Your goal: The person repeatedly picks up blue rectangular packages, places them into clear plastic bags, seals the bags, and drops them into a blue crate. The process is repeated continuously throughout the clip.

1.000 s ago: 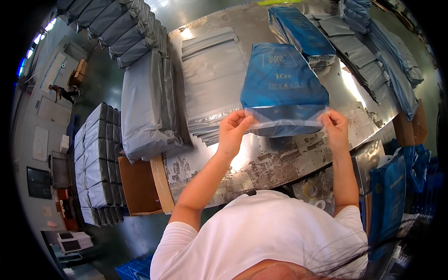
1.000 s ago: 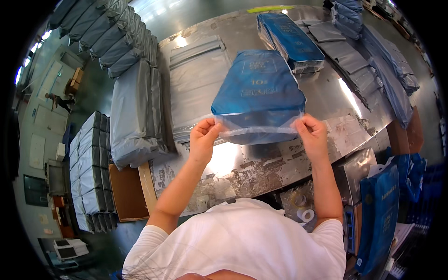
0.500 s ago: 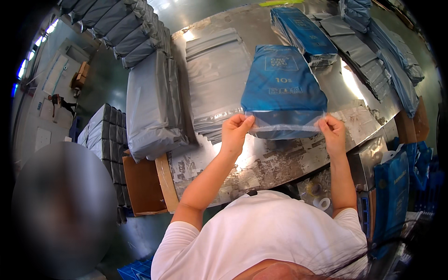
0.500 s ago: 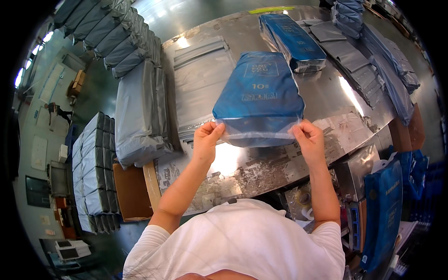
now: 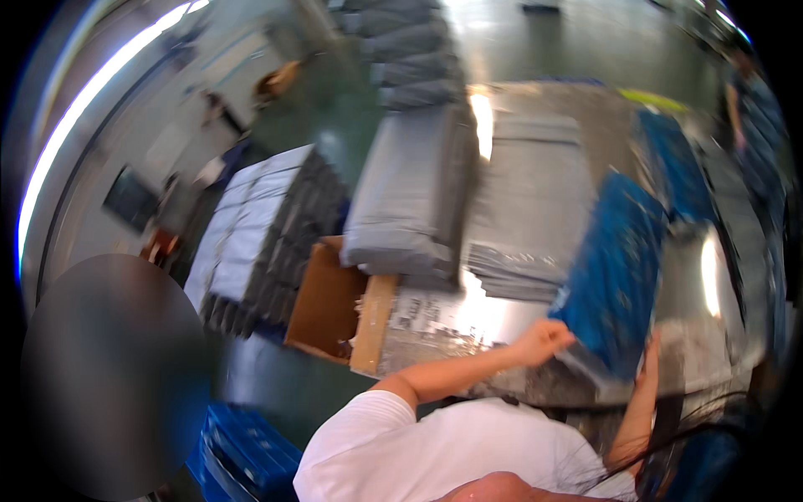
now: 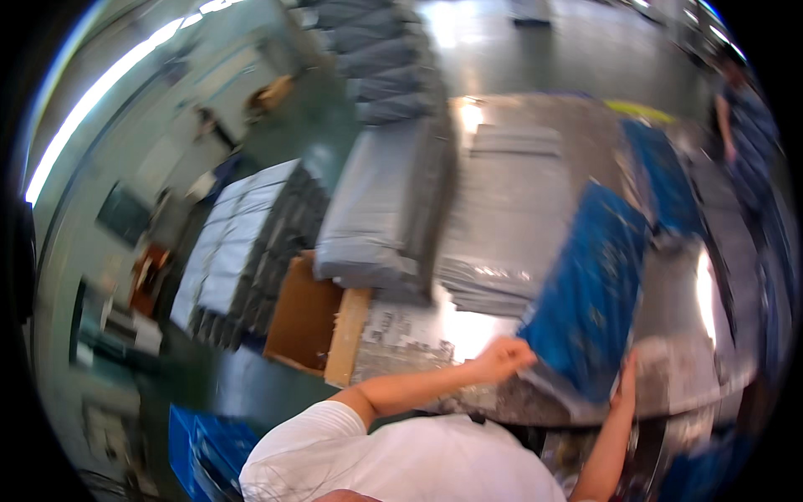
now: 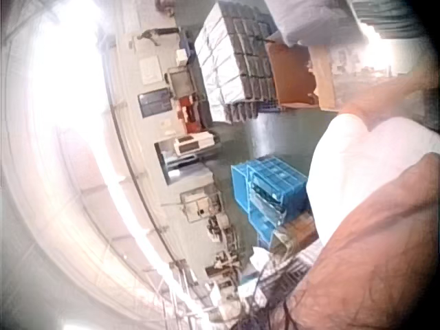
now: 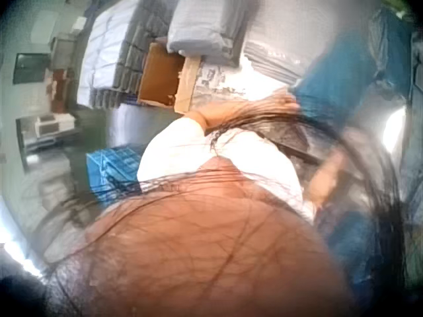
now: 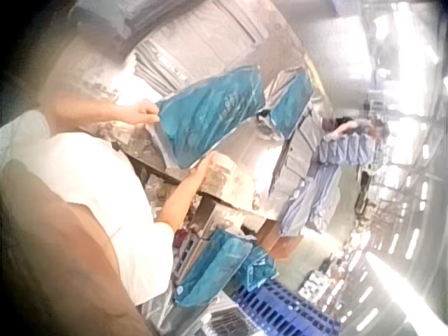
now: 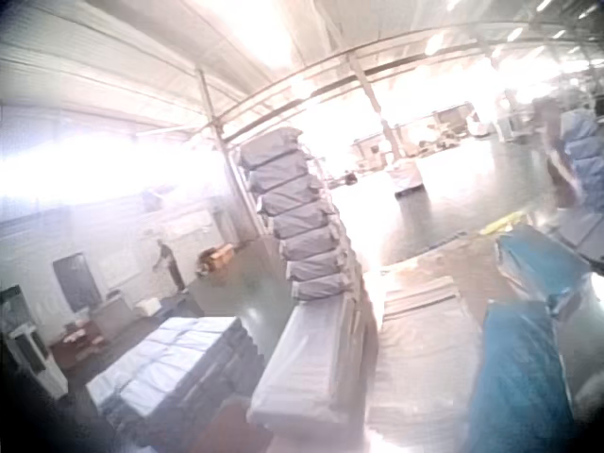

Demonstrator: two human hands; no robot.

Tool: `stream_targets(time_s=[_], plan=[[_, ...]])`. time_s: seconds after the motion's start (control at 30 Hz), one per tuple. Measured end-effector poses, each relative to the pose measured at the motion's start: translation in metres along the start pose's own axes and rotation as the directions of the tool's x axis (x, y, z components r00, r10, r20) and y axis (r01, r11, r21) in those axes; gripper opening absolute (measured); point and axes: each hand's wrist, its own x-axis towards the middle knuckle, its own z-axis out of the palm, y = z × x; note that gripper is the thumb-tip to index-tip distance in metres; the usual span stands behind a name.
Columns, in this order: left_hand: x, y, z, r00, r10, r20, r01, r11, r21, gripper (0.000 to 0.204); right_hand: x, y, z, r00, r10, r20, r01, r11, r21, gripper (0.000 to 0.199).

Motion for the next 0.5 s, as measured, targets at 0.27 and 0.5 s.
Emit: stream_targets(time_s=[0.27,0.5], plan=[[-0.043,0.046,-0.019,0.903,0.347,0.255,-0.405,0.885,0.228,0.033,0.007,0.030,0.125,0.995,-0.009,0.096,0.022,0.990,-0.139,0.074],[-0.150,0.097,-0.027,0.820,0.532,0.211,-0.568,0.710,0.416,0.029,-0.022,0.092,0.205,0.966,0.056,0.253,0.003,0.974,-0.227,0.069]])
